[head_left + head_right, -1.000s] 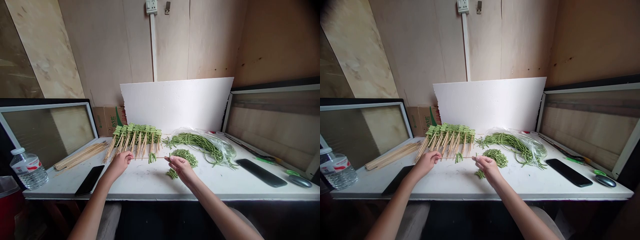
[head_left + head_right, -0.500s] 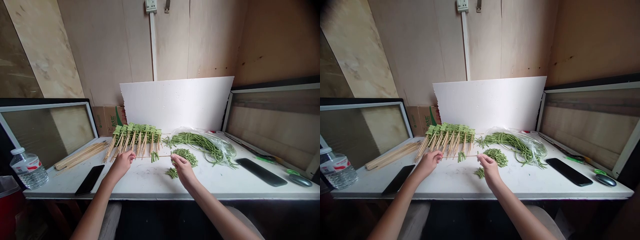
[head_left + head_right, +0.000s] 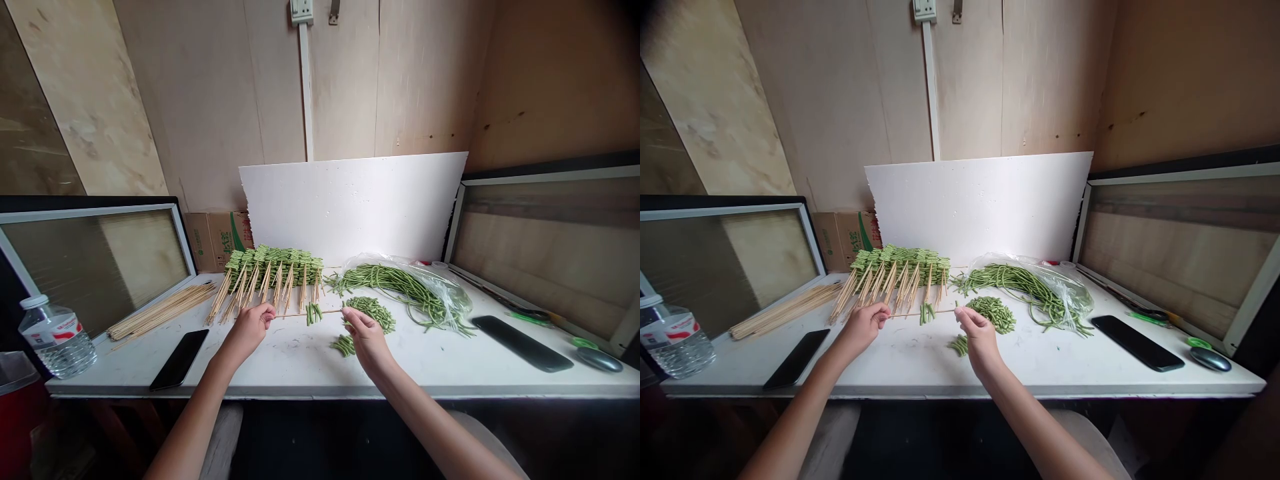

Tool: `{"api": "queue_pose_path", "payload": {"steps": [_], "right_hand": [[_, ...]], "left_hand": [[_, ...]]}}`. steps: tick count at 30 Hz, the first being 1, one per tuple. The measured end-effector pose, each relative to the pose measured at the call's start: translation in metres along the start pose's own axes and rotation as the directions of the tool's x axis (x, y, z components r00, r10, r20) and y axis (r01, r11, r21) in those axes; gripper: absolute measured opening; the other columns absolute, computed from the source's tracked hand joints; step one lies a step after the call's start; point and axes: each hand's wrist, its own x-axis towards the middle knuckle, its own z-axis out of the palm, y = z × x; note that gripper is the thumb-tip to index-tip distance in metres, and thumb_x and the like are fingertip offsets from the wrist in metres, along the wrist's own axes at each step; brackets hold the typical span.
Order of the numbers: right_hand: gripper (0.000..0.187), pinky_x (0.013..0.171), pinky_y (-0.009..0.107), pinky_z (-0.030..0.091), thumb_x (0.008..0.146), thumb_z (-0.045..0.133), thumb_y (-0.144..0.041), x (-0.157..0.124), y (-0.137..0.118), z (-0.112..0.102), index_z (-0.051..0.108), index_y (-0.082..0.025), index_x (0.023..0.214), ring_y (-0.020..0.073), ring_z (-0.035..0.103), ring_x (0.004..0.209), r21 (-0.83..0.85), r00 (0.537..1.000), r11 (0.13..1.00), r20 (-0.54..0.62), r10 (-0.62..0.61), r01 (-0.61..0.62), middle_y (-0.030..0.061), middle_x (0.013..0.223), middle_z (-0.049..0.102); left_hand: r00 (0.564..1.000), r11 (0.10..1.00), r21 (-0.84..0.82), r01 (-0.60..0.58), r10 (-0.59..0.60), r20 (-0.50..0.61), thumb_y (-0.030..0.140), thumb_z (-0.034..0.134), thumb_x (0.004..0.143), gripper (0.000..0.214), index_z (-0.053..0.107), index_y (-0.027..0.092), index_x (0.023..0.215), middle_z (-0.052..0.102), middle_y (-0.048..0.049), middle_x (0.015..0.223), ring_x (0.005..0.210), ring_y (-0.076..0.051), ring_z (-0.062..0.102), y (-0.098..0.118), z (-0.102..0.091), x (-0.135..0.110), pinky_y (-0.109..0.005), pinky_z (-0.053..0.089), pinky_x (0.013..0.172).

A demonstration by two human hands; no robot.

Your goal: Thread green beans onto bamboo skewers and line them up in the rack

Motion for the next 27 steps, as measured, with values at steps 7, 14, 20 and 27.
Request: {"api": "queue_pose_path", "payload": {"steps": [7,14,20,27], "right_hand": [[0.03,0.087,0.037,0.05,0.068,0.089,-0.051,-0.004,-0.003,0.003,0.079,-0.025,0.078,0.0272,0.063,0.103,-0.051,0.997,0.997,0.051,-0.059,0.061,0.0068,0.106,0.075],[0.026,0.095,0.038,0.049,0.072,0.088,-0.047,-0.016,0.003,0.01,0.08,-0.023,0.077,0.03,0.063,0.114,-0.103,0.986,0.988,0.132,-0.101,0.115,0.0083,0.11,0.074],[0.042,0.095,0.042,0.052,0.071,0.089,-0.045,0.0,-0.021,-0.004,0.082,-0.024,0.107,0.0317,0.067,0.114,-0.258,0.984,0.964,0.179,-0.019,0.066,0.0099,0.122,0.076],[0.016,0.071,0.04,0.052,0.064,0.088,-0.04,0.032,-0.025,-0.042,0.081,-0.026,0.064,0.0256,0.066,0.066,-0.678,0.947,0.679,0.312,-0.079,0.28,0.0079,0.074,0.079]], "left_hand": [[1.0,0.999,-0.054,0.006,-0.005,0.012,0.018,0.044,0.092,0.024,0.066,0.019,0.084,0.058,-0.0002,0.065,0.062,-0.016,0.055,0.009,0.005,-0.001,-0.026,0.04,0.062],[1.0,0.997,-0.076,-0.013,0.014,0.011,0.019,0.043,0.094,0.024,0.064,0.019,0.082,0.059,0.0001,0.065,0.06,-0.015,0.054,0.026,0.008,0.0,-0.026,0.04,0.062],[0.999,0.999,-0.035,0.024,-0.025,-0.04,0.022,0.043,0.096,0.024,0.064,0.019,0.085,0.06,-0.0005,0.066,0.062,-0.016,0.056,0.016,0.001,0.002,-0.027,0.04,0.064],[0.997,0.998,0.007,0.06,-0.06,-0.046,0.024,0.042,0.096,0.025,0.065,0.019,0.086,0.061,-0.0006,0.065,0.064,-0.018,0.058,0.001,0.006,0.004,-0.028,0.04,0.065]]}}
